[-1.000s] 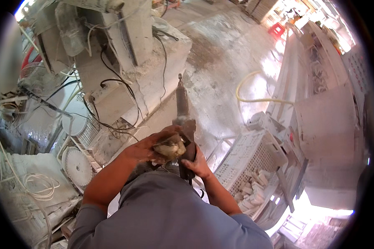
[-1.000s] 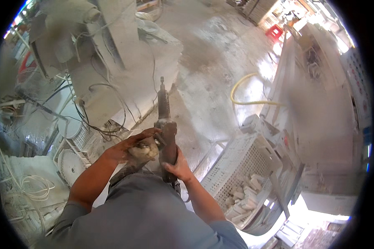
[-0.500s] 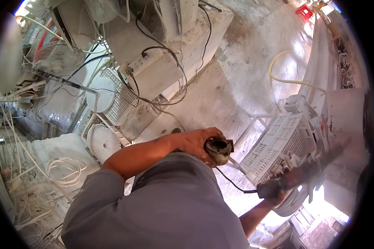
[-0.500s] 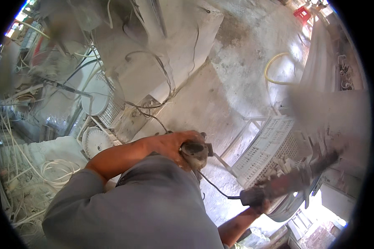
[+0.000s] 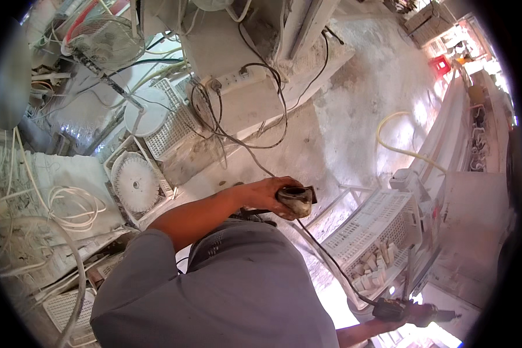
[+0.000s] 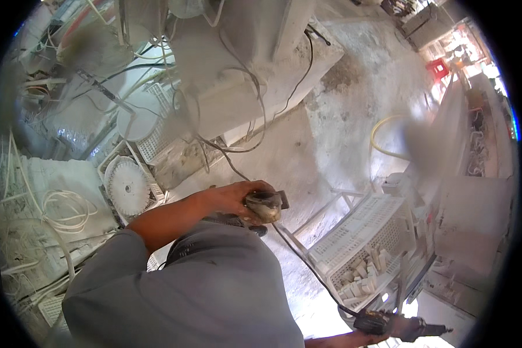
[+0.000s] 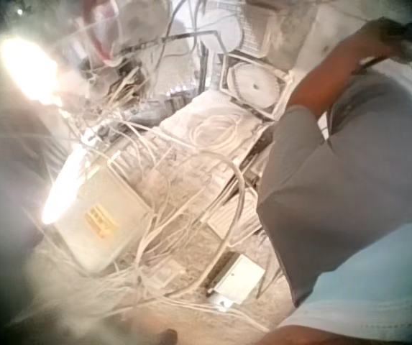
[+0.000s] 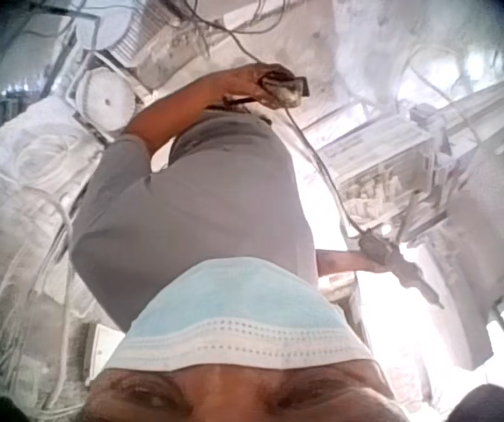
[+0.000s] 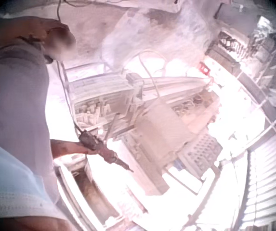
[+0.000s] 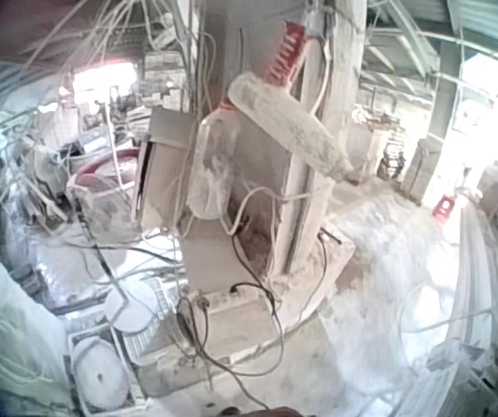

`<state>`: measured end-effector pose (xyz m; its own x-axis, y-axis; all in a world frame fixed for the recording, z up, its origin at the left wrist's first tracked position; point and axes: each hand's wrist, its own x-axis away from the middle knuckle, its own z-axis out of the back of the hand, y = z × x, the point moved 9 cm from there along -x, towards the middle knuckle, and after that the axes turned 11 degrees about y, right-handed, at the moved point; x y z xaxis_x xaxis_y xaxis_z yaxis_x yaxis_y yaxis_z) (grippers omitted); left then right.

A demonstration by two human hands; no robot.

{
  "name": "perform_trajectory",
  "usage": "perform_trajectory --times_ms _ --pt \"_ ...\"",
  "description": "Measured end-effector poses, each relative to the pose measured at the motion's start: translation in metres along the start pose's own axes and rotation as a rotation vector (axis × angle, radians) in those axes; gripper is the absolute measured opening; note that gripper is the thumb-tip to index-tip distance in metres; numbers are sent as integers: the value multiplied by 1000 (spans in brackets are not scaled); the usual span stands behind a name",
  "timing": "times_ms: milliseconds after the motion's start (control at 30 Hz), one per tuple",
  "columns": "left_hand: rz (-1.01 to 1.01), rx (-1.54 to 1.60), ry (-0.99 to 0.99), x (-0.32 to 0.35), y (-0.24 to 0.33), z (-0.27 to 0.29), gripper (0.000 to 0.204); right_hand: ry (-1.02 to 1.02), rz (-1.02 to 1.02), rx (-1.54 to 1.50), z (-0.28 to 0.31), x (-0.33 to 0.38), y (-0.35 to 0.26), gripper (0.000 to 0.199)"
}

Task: The person uses a wrench to tighten a bolt on a metal part, then walks to a workbench and uses a pneumatic tool to work on the same part. Another worker is present and moves a crate nearby.

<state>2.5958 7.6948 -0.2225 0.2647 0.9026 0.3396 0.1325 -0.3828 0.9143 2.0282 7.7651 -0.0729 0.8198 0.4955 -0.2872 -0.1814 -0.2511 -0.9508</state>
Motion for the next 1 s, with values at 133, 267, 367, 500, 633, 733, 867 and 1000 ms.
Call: perform_trajectory --times_ms 133,267,367,500,633,733,867,1000 --pt "45 131 84 15 -13 -2 74 7 67 -32 9 -27 -26 64" --pt "-82 272 193 23 -36 0 67 -11 58 -58 15 -40 -20 63" --pt "-14 289 325 30 -55 12 63 -20 40 -66 28 -41 -12 62" --pt "-101 387 559 57 -80 63 56 -25 18 -81 39 -37 -3 61" --pt "-156 481 729 81 -83 114 56 -29 3 -83 40 -35 3 60" --pt "-208 464 860 93 -69 150 47 -27 -3 -84 42 -34 3 60" --pt "-352 159 1009 109 -66 240 56 -18 -8 -88 42 -32 2 59" --pt "-305 661 1121 109 -42 306 61 15 -14 -89 48 -27 0 58"
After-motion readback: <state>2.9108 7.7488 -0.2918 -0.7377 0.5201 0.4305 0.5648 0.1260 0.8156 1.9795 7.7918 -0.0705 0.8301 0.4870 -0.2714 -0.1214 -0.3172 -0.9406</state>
